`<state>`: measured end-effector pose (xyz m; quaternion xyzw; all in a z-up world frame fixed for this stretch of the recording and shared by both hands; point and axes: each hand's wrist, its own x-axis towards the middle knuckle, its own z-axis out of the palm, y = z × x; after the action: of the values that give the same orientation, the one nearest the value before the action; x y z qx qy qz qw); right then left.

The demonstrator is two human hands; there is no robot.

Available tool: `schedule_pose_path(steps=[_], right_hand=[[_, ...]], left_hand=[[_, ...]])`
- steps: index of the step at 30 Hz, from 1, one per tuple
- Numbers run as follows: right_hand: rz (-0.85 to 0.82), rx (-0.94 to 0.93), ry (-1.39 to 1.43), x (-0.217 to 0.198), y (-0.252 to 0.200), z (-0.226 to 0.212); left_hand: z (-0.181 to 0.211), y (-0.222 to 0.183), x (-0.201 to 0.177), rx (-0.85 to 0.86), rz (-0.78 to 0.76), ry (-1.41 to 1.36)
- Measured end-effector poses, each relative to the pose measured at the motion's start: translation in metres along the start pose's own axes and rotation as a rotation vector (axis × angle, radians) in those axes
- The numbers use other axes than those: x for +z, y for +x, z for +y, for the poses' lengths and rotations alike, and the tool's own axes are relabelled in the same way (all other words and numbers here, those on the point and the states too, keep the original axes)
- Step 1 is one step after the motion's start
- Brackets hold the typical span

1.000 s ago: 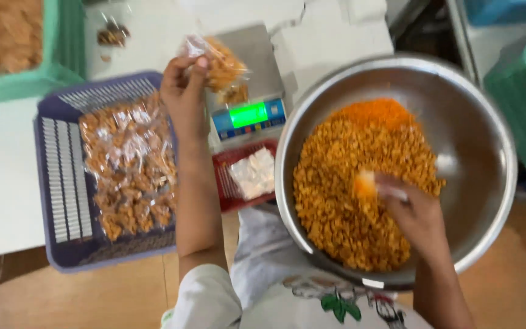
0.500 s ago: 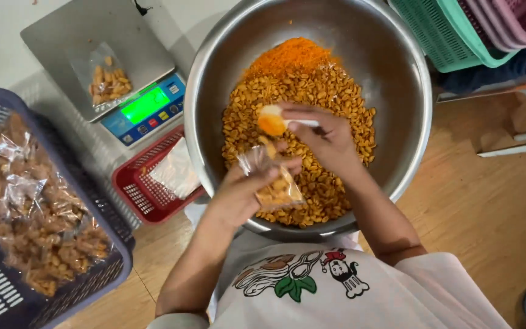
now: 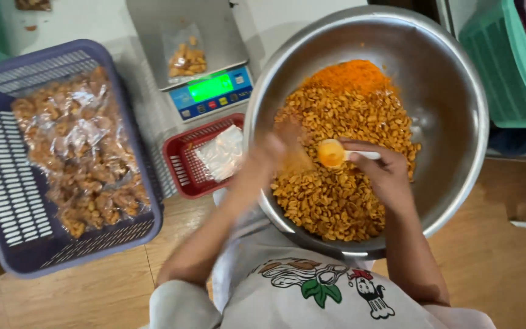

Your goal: Portioning snacks from a large bowl into small plastic bags using a scoop and weighing them on a digital scale, including adding a small solid component to each bag.

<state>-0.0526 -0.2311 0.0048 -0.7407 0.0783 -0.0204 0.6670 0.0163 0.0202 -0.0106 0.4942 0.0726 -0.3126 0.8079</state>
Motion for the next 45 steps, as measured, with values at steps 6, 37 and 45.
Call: schedule_pose_path(steps=[6,37,45], right_hand=[[0.007,-0.007,-0.059,-0.016,-0.013,-0.005],[-0.506,-0.445,-0.675,-0.006,-0.016,0.093],[-0.214,0.221,-0.121,-0.001,-0.045,0.081]], left_hand=[[0.034,0.220,-0.241,0.794,0.816,1.090],[-0.061,0.021,-0.153,0.446,0.566,1.527],[-0.024,-0.024,-0.133,0.364,0.711,1.455]])
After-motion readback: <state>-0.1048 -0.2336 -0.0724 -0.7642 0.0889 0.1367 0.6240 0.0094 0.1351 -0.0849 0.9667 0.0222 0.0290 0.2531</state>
